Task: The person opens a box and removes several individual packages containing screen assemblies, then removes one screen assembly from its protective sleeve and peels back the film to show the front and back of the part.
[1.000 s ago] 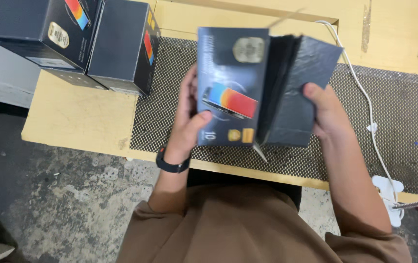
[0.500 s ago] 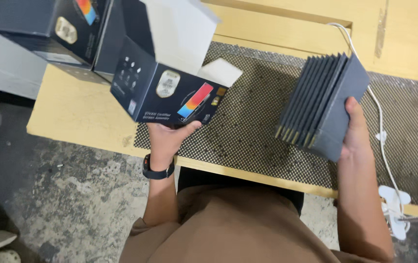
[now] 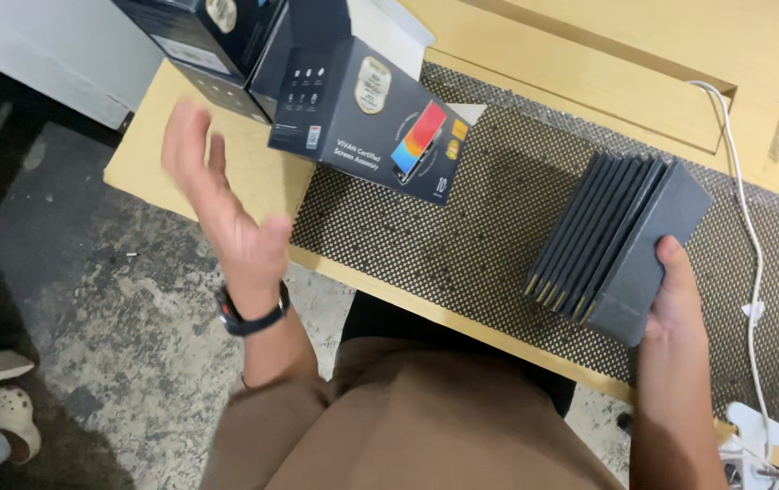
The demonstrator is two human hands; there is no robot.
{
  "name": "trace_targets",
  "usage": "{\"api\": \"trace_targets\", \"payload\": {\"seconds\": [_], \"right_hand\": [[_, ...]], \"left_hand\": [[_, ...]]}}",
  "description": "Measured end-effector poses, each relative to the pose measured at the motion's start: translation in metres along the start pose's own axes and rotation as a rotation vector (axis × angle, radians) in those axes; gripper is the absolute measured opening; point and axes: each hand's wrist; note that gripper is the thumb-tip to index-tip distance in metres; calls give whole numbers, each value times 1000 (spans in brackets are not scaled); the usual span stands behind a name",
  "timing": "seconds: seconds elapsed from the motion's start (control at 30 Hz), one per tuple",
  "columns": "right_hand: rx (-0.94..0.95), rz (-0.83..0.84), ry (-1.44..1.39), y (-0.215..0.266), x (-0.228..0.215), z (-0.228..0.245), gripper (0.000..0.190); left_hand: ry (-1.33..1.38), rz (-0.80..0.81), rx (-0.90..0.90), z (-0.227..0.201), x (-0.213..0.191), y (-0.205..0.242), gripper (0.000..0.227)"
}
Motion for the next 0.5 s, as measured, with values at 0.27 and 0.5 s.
{"api": "trace_targets", "payload": {"seconds": [0.27, 0.5], "right_hand": [[13, -242, 76, -17, -49, -18, 51], [-40, -310, 95, -19, -53, -19, 49]], "left_hand": [[-325, 584, -235, -41, 19, -82, 98], [4, 607, -461, -11, -44, -10, 130]]}}
Point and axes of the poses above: each hand's wrist, its own y-axis away from the middle knuckle, its own x-axis out of the palm, z = x × y, and after that the axes turned 9 degrees about -z, right-handed
